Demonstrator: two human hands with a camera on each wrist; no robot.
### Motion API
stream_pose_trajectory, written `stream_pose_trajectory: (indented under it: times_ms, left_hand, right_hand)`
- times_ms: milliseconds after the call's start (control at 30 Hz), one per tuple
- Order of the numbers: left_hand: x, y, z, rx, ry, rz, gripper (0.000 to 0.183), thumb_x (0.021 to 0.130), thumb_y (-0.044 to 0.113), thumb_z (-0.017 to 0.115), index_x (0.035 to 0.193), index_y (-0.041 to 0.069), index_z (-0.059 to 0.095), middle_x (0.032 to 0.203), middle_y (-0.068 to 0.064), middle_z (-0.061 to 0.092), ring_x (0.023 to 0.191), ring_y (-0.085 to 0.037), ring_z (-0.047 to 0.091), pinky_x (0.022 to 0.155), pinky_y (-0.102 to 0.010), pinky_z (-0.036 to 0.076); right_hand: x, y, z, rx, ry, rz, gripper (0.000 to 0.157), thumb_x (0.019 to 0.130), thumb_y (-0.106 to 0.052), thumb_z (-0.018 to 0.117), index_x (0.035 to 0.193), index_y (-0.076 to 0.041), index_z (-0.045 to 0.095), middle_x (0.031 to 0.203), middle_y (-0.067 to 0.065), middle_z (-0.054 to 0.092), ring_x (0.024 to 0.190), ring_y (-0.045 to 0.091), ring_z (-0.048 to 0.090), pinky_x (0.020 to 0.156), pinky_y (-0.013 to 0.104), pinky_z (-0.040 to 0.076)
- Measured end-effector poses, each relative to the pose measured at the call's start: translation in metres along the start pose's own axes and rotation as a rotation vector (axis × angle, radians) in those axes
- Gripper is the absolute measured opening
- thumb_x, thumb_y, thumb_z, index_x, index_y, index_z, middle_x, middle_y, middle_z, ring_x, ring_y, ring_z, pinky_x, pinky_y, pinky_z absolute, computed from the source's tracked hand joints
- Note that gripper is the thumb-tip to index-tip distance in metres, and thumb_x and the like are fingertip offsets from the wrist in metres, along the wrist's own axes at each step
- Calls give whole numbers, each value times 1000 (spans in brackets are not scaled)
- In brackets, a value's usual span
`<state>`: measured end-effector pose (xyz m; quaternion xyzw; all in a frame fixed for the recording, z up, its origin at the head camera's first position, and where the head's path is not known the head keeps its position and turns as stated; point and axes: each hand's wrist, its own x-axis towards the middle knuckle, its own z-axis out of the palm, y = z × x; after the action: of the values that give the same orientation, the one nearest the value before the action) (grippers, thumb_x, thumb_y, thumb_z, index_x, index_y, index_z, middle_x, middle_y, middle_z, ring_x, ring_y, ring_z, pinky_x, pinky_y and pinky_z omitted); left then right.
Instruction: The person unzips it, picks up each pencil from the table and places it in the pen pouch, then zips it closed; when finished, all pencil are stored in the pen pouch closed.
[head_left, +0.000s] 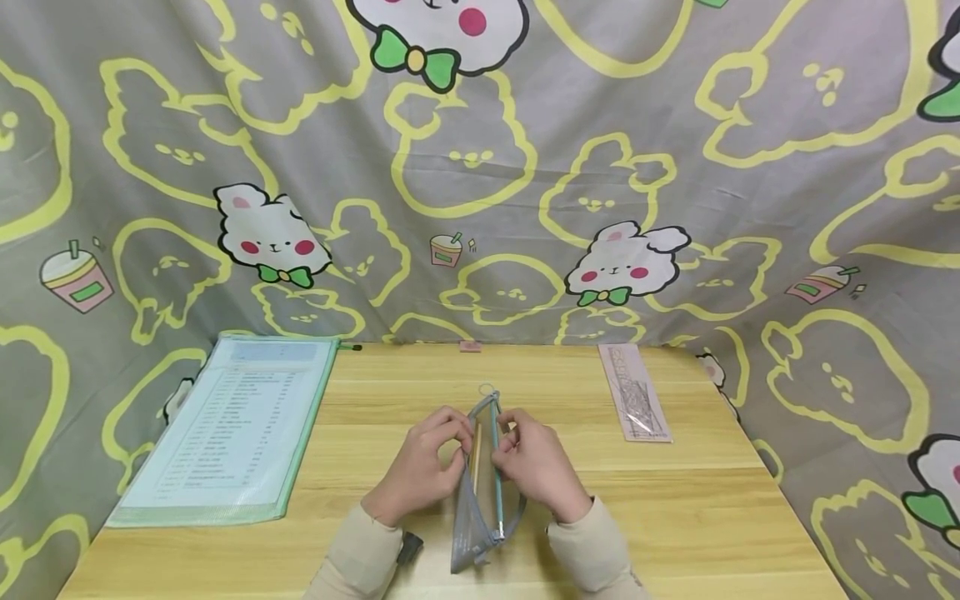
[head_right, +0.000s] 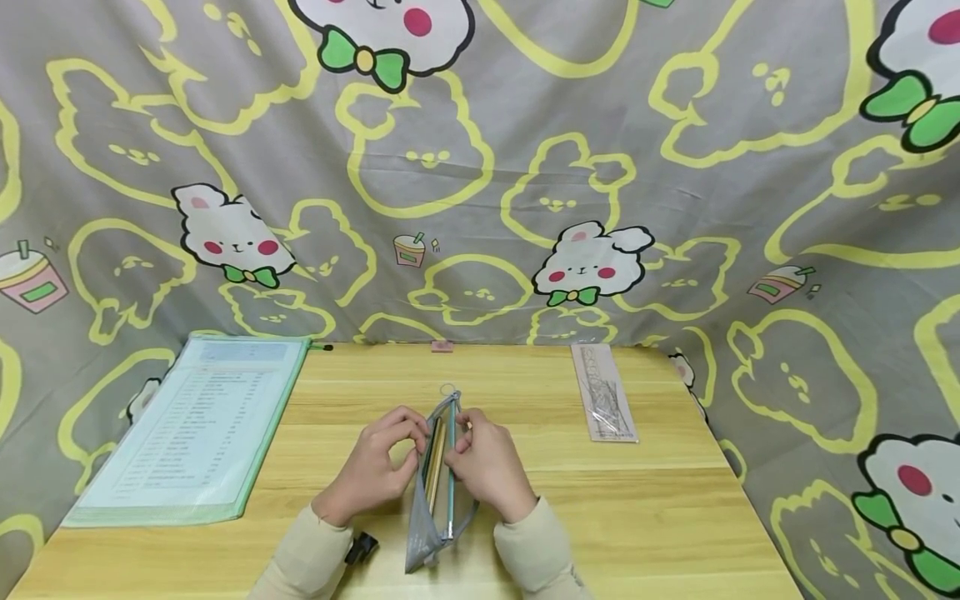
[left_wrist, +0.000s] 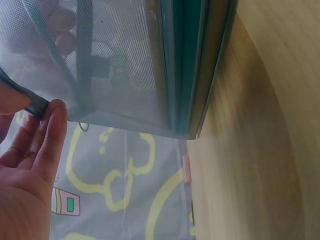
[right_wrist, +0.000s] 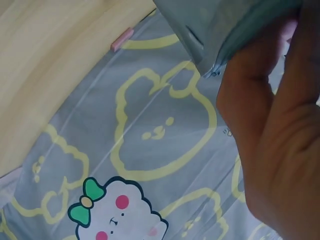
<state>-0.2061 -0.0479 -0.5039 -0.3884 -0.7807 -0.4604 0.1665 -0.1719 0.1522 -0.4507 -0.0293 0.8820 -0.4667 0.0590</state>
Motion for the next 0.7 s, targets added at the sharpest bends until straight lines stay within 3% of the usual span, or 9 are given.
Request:
stream_pose_trajectory:
  times_ms: [267,700]
  left_hand:
    - [-1,-1,2,-10,1,9,29,77,-14,65,83,14,60,100,-2,65,99,-14,69,87,-31,63]
    - [0,1,0,-1,-4,-11,26,78,-12,65,83,13,62,102,2,64,101,-14,68,89,-32,62]
  right_hand:
    - [-3,-3,11,-84,77,-65,41,83,4,70,123,5,62,78,2,68,58,9,61,49,24,51]
    - [-3,-4,18,-156,99,-76,35,85,0,73,119,3,63,78,0,64,60,9,58,50,23,48]
